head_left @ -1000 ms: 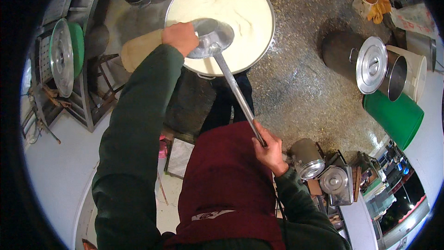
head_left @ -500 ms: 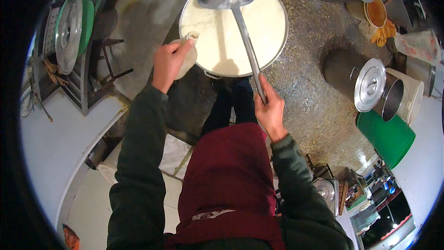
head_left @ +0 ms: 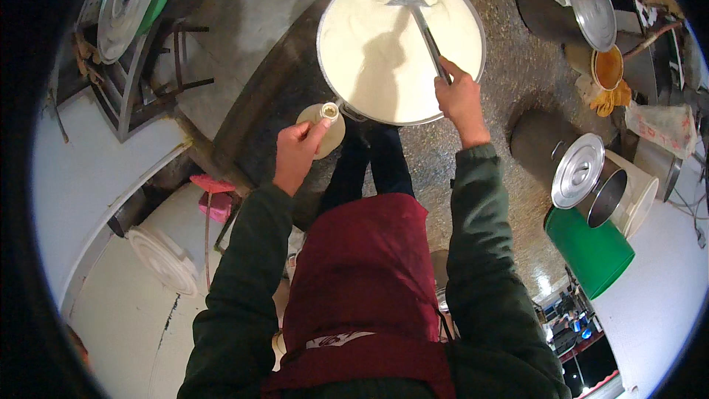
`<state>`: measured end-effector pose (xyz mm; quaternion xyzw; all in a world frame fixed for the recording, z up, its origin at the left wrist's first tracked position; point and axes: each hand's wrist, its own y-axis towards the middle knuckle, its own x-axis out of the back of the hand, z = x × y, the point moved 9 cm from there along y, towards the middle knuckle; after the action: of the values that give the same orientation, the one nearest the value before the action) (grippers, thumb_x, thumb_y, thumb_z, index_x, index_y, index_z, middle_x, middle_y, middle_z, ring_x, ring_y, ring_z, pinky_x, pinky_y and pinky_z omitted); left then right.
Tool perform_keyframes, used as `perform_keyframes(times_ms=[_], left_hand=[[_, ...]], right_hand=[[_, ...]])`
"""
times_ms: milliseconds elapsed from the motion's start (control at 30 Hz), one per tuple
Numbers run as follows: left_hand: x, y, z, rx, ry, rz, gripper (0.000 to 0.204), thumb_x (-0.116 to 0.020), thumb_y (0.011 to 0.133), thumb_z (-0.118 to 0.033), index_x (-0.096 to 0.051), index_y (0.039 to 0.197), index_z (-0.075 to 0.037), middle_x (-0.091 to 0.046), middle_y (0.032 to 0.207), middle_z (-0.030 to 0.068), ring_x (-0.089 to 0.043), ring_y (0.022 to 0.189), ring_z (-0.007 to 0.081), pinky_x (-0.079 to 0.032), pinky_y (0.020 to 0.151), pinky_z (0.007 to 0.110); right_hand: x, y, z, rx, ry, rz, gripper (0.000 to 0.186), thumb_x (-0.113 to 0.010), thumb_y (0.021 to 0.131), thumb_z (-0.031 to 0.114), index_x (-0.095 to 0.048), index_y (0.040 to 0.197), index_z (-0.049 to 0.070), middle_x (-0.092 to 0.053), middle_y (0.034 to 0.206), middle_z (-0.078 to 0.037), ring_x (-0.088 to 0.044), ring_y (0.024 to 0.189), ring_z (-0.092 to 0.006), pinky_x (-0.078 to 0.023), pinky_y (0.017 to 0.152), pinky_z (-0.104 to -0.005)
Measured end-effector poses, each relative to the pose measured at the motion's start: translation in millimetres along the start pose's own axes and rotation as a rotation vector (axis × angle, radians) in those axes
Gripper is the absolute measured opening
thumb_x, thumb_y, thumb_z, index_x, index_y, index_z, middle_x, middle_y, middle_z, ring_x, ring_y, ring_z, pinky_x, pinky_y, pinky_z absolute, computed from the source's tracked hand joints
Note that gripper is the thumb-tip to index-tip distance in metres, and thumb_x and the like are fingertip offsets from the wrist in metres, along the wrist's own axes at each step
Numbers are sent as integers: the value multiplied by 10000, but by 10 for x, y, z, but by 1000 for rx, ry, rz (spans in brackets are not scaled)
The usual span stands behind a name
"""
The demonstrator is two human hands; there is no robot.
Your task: The person uses a ladle to transfer a white liquid from a large pot into a small plastic bottle. After filling the bottle, the person places the ladle in a nearby pot, covers the large pot with a lid, and walks toward a service counter.
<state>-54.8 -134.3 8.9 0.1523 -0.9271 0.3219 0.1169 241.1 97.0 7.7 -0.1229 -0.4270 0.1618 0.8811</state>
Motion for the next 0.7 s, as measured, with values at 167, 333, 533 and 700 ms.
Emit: perform_keyframes(times_ms=[167, 333, 533, 700], left_hand=[[87, -133, 207, 33, -105, -26, 534, -777, 1061, -310, -567, 676, -5, -472, 631, -46, -420, 632, 33, -332, 557, 300], [205, -178, 361, 63, -149, -50, 543, -776, 1063, -321, -559, 671, -13, -468, 631, -59, -406, 630, 31, -325, 548, 304], [305, -145, 352, 45, -112, -60, 570, -769, 1067, -336, -537, 662, -9, -443, 619, -59, -397, 620, 33, -324, 543, 309], [364, -13, 247, -13, -16, -58, 580, -776, 1060, -353, -532, 660, -11, -420, 619, -52, -381, 624, 39, -314, 536, 318]], right_hand=[[-161, 311, -81, -243, 51, 179, 556, -641, 937, 123, -699, 1485, 49, -797, 907, -219, -759, 657, -281, -626, 647, -416], [-384, 493, -157, -283, 112, 227, 591, -614, 926, 68, -687, 1513, 60, -745, 774, -136, -688, 561, -193, -553, 487, -361], [-643, 585, -323, -299, 125, 276, 588, -623, 923, 72, -688, 1507, 55, -750, 792, -144, -688, 566, -191, -556, 486, -361], [-863, 458, -430, -326, 98, 298, 604, -616, 909, 79, -681, 1508, 40, -762, 804, -159, -705, 572, -206, -570, 500, -367]])
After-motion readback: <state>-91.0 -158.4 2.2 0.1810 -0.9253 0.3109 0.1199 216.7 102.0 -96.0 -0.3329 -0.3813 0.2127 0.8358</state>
